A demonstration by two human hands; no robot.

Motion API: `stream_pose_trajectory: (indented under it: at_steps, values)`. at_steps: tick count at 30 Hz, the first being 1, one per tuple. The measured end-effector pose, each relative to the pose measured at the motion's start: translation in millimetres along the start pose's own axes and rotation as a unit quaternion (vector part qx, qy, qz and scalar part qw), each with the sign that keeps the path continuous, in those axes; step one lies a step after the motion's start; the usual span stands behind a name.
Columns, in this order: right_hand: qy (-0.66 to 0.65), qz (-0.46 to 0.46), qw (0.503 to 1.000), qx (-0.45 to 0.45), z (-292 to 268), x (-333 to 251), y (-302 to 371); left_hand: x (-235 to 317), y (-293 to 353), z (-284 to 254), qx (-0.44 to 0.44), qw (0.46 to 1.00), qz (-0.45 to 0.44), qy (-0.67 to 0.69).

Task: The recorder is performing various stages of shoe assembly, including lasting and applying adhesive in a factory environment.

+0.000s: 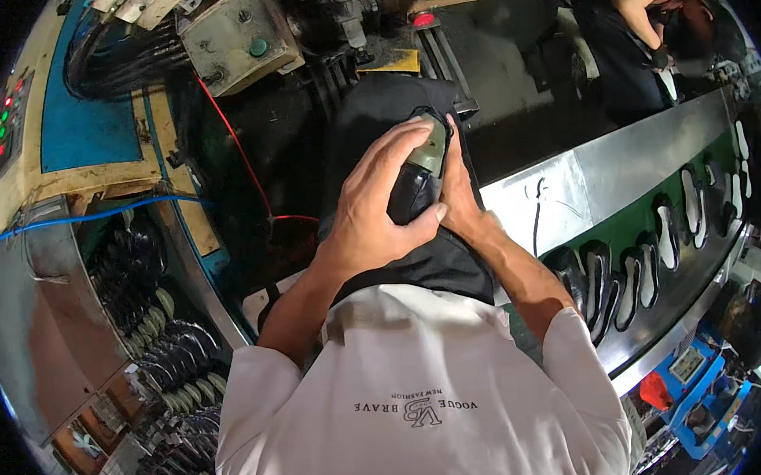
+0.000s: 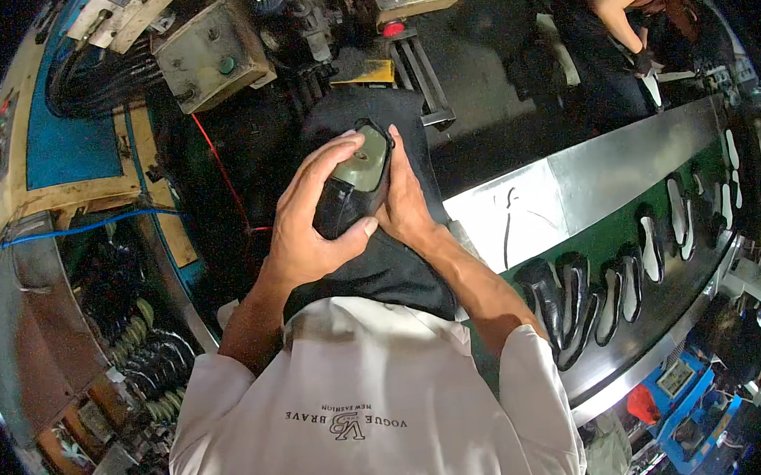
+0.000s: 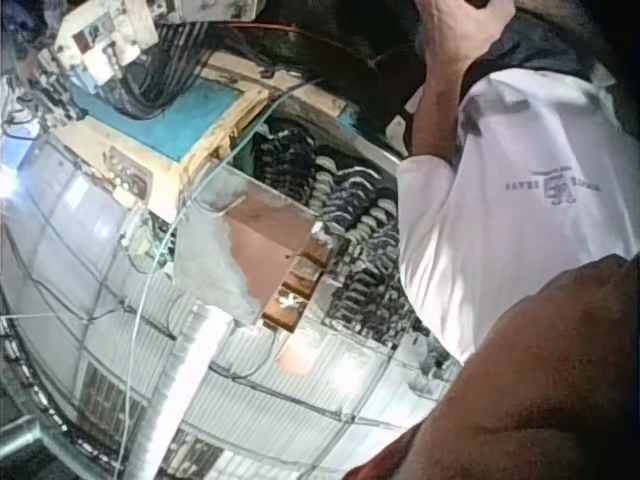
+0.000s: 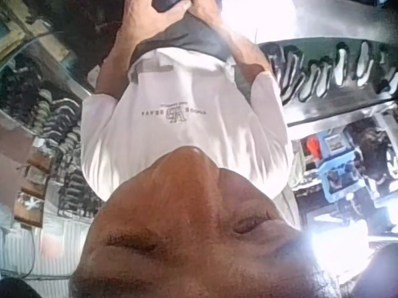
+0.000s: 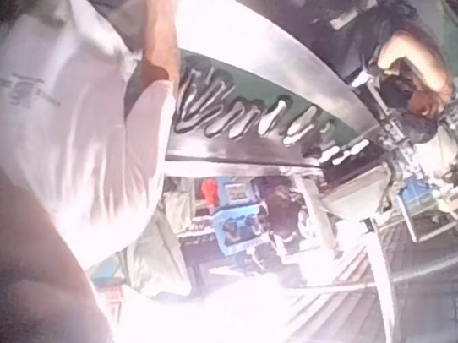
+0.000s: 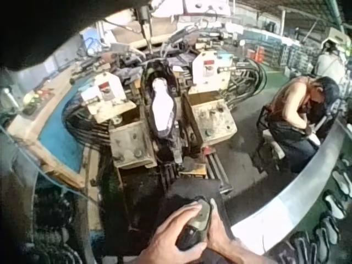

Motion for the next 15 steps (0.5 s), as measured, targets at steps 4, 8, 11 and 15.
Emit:
stream_pose_trajectory:
  at_steps: [4,8,11,15]
  values:
    - [-0.027,0.033,0.999,0.011,0,6,5,-1,-4,4,-0.004,1.000,0.007,0.000]
    - [0.001,0.037,0.999,-0.019,-10,-1,-6,-2,-12,0,-0.028,0.999,-0.010,0.024]
    - [-0.093,0.123,0.984,-0.085,-37,-30,-35,-13,-36,-20,-0.117,0.960,-0.032,0.254]
    - [-0.132,0.242,0.943,-0.187,-53,-64,-35,-49,-57,-9,-0.062,0.884,-0.098,0.454]
Point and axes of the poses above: each hand's wrist, its own y-axis away from the middle knuckle, its own z-axis out of the palm, x = y × z, the point moved 3 cm from there along -y, towards the middle knuckle, and after that the axes turned 12 degrees about -z, right-handed, at the moved point
